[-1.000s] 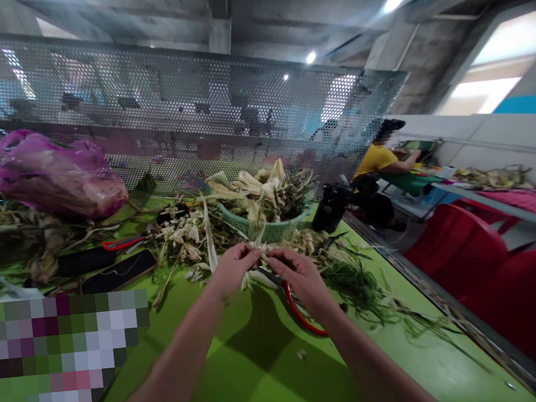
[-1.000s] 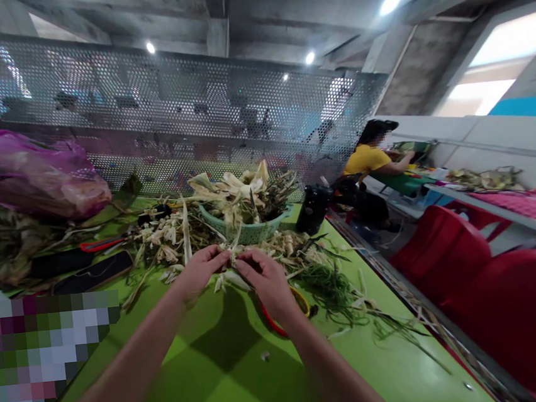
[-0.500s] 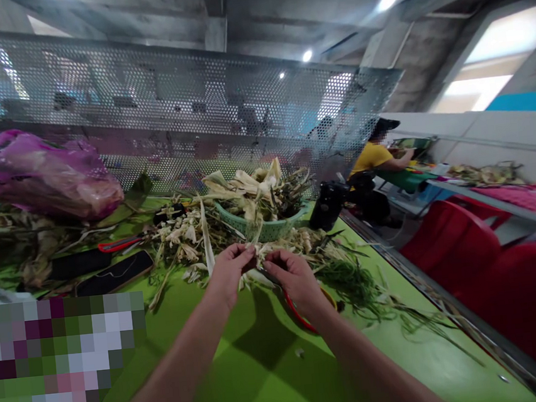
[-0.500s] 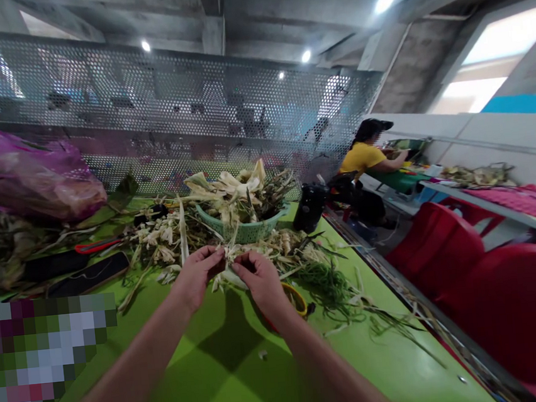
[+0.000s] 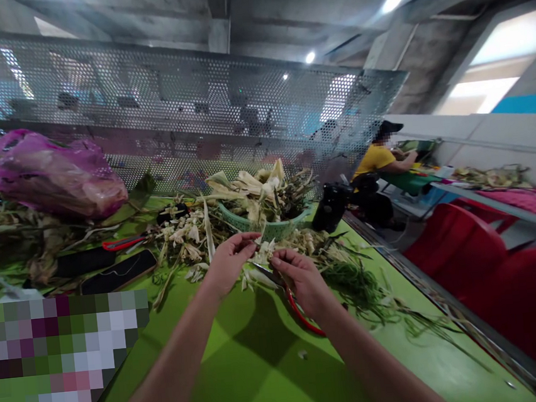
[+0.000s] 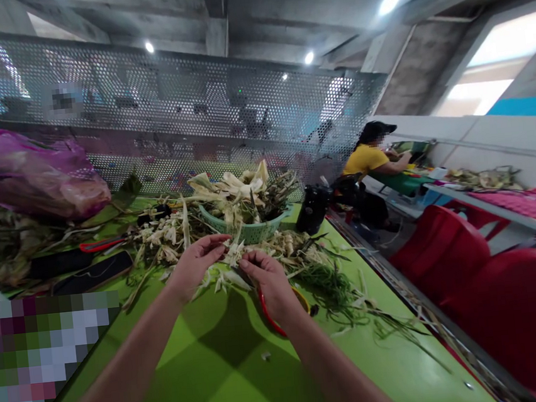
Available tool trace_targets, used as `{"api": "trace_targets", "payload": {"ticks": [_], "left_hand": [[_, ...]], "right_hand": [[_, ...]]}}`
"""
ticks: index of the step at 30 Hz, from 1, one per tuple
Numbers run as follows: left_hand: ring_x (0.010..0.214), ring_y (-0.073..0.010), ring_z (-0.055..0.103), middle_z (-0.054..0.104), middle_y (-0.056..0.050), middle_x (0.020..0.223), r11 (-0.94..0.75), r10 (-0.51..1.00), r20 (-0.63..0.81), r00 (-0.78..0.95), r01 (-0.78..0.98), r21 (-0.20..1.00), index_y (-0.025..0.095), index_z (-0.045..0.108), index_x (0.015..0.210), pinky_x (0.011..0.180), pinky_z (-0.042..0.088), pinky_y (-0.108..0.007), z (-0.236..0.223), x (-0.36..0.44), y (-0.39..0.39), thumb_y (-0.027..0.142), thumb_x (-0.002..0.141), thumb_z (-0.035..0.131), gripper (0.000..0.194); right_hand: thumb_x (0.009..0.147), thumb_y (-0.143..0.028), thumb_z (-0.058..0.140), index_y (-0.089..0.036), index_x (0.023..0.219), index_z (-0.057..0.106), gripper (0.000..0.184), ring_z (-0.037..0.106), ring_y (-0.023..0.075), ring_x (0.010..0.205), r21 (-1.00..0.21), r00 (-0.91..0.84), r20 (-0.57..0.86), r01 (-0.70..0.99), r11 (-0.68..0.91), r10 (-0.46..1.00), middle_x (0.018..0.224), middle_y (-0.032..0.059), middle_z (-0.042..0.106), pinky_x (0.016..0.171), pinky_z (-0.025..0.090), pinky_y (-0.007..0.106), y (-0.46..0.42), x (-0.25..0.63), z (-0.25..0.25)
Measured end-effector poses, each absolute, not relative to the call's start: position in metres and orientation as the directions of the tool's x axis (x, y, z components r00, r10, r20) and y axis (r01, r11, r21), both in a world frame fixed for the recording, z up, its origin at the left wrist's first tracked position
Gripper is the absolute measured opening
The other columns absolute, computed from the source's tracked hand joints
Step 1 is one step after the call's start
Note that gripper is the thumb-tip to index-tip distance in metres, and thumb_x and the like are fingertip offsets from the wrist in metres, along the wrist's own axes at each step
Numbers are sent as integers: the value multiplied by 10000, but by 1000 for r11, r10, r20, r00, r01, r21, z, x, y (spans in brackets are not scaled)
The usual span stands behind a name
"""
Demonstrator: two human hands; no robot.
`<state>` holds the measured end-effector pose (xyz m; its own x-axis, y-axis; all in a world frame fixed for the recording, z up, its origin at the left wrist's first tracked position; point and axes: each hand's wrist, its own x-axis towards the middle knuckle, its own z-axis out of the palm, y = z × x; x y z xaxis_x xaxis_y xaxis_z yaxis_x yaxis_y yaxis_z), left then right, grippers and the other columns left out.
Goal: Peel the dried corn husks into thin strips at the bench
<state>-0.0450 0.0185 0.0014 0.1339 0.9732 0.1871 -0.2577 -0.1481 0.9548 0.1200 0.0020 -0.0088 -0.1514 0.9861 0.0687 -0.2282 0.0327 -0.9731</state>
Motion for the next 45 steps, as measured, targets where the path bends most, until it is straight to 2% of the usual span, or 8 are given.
{"api": "trace_targets", "payload": {"ticks": [8, 12, 19, 24, 28, 32, 36, 45], "left_hand": [[726, -120, 545, 634, -10, 753, -246, 956, 263, 127, -138, 959, 148, 642, 816, 719, 419, -251, 0, -45, 21, 288, 707, 678, 182], [705, -110, 529, 610, 5, 729, -249, 956, 267, 123, -144, 958, 148, 626, 804, 699, 410, -239, -3, -41, 20, 286, 711, 672, 174], [684, -98, 498, 572, 23, 686, -207, 978, 206, -33, -262, 943, 151, 597, 745, 683, 395, -222, -4, -30, 14, 315, 691, 694, 198], [708, -103, 518, 599, -6, 786, -85, 990, 117, 75, -340, 936, 155, 629, 901, 706, 414, -235, -1, -31, 10, 411, 746, 638, 299], [737, -114, 535, 609, -18, 793, -72, 977, 122, 177, -264, 962, 135, 614, 890, 738, 423, -248, -3, -31, 13, 349, 690, 701, 305], [715, -117, 527, 600, -5, 757, -154, 973, 173, 152, -128, 980, 142, 603, 823, 716, 415, -252, -9, -31, 17, 310, 701, 679, 221], [693, -119, 520, 589, -3, 740, -185, 967, 189, 171, -40, 982, 150, 591, 817, 681, 411, -253, -12, -31, 18, 313, 743, 630, 184], [671, -107, 514, 585, 8, 719, -139, 976, 153, 153, -100, 985, 148, 595, 801, 664, 408, -241, -13, -26, 17, 317, 713, 657, 201]], "right_hand": [[691, -328, 746, -170, 757, 647, 198, 482, 100, 577, -973, -242, 17, -228, -40, 970, 672, -9, 575, 547, 374, 218, 0, 123, -1], [672, -353, 763, -178, 722, 642, 218, 469, 109, 577, -982, -193, 36, -187, 0, 981, 643, -15, 565, 545, 359, 231, -1, 121, -3], [679, -389, 750, -188, 734, 645, 234, 509, 139, 637, -994, -216, 86, -82, 70, 972, 693, -6, 603, 613, 388, 268, 0, 116, -14], [681, -377, 751, -197, 747, 635, 224, 518, 134, 620, -984, -134, 115, -148, 94, 984, 681, -21, 604, 611, 394, 262, 1, 118, -14], [699, -358, 736, -204, 806, 652, 206, 557, 153, 691, -973, -115, 171, -175, 149, 979, 759, 0, 641, 679, 427, 277, 1, 118, -10], [688, -343, 744, -204, 895, 640, 270, 582, 179, 760, -978, -125, 191, -104, 179, 974, 829, 29, 660, 727, 455, 304, 1, 120, -8], [740, -352, 702, -205, 948, 630, 265, 577, 183, 787, -953, -49, 301, 3, 302, 952, 843, 39, 651, 732, 457, 302, 3, 126, -6], [749, -319, 675, -187, 785, 658, 138, 535, 158, 677, -927, 15, 347, 161, 340, 938, 718, 11, 623, 651, 421, 275, 3, 126, -5]]}}
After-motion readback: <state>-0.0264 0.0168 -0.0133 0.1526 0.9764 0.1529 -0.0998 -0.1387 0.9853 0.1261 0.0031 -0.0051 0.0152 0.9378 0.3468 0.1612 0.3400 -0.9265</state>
